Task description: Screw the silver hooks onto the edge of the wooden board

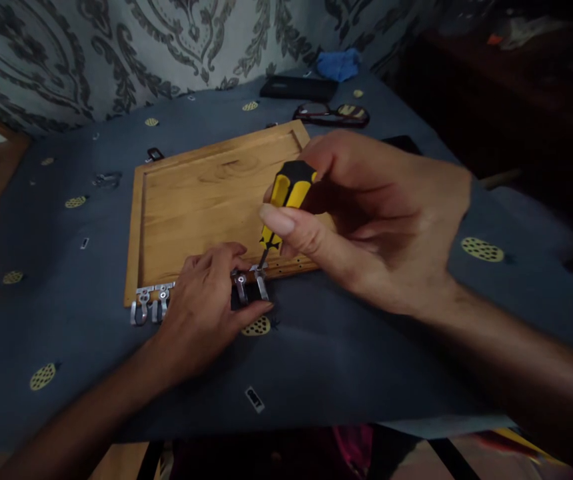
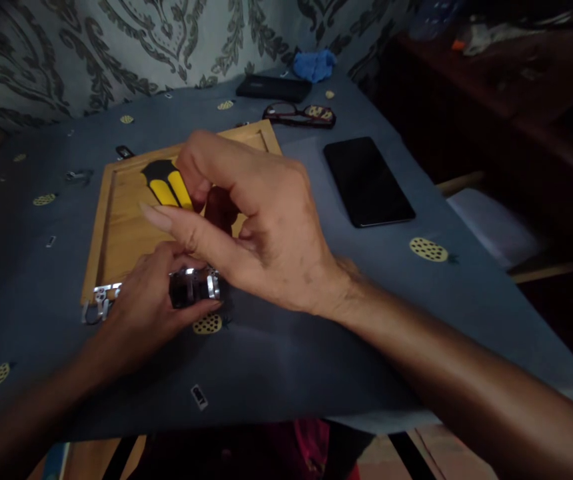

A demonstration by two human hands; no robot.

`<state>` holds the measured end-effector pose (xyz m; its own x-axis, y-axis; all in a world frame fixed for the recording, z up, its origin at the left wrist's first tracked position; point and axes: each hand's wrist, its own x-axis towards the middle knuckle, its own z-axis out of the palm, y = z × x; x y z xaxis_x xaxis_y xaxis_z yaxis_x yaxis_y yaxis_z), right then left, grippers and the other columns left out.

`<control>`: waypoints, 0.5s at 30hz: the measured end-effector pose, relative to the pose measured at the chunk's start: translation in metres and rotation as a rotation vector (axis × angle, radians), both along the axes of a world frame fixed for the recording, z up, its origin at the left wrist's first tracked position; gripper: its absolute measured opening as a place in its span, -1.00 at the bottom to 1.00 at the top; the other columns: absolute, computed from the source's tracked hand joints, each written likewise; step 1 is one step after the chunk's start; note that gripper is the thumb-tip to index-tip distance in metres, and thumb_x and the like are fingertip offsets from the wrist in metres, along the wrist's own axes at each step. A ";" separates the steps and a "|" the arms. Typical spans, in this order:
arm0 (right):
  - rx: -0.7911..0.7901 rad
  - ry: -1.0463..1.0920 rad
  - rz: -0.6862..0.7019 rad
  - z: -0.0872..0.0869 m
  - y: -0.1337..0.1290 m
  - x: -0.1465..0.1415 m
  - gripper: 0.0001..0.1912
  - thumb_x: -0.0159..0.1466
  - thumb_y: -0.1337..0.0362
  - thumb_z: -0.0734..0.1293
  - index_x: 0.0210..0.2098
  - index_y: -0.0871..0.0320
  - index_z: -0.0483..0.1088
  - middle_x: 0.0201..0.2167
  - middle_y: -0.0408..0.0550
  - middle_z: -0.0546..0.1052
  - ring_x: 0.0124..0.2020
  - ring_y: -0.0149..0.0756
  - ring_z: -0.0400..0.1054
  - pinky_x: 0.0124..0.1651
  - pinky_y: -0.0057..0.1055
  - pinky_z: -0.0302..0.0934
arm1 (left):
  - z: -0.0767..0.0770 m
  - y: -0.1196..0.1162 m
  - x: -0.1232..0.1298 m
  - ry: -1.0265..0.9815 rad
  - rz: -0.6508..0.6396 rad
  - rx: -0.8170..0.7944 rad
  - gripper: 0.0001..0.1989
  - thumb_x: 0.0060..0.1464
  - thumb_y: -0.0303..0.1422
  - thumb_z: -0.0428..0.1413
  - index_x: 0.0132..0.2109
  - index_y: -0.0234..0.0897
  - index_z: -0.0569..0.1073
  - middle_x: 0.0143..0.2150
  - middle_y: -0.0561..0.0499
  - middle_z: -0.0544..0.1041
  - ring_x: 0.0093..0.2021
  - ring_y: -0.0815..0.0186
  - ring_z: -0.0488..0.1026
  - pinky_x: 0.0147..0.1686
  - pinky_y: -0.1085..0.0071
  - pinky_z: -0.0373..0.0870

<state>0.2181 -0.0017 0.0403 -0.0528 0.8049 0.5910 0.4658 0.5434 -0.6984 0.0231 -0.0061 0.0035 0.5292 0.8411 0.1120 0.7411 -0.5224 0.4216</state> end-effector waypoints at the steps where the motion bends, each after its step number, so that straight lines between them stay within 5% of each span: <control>1: -0.003 -0.012 0.001 -0.001 0.001 0.000 -0.67 0.23 0.00 0.43 -0.45 0.07 0.33 -0.50 -0.21 0.35 -0.48 -0.41 0.25 -0.40 -0.43 0.22 | 0.000 0.000 0.000 0.000 0.002 -0.001 -0.49 0.01 -0.29 0.33 0.01 -0.21 0.24 -0.03 -0.07 0.55 0.00 0.07 0.50 -0.02 0.09 0.38; 15: -0.010 -0.008 0.134 -0.005 0.008 0.002 -0.65 0.25 -0.03 0.40 -0.44 0.05 0.28 -0.43 -0.18 0.39 -0.43 -0.37 0.28 -0.38 -0.37 0.25 | 0.002 0.000 0.001 0.007 0.021 -0.039 -0.51 0.03 -0.26 0.31 0.02 -0.19 0.26 -0.04 -0.08 0.54 0.01 0.05 0.50 0.00 0.07 0.40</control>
<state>0.2199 0.0064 0.0353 -0.1651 0.7962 0.5821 0.3946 0.5942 -0.7008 0.0240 -0.0064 0.0051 0.5120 0.8557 0.0754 0.7550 -0.4901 0.4357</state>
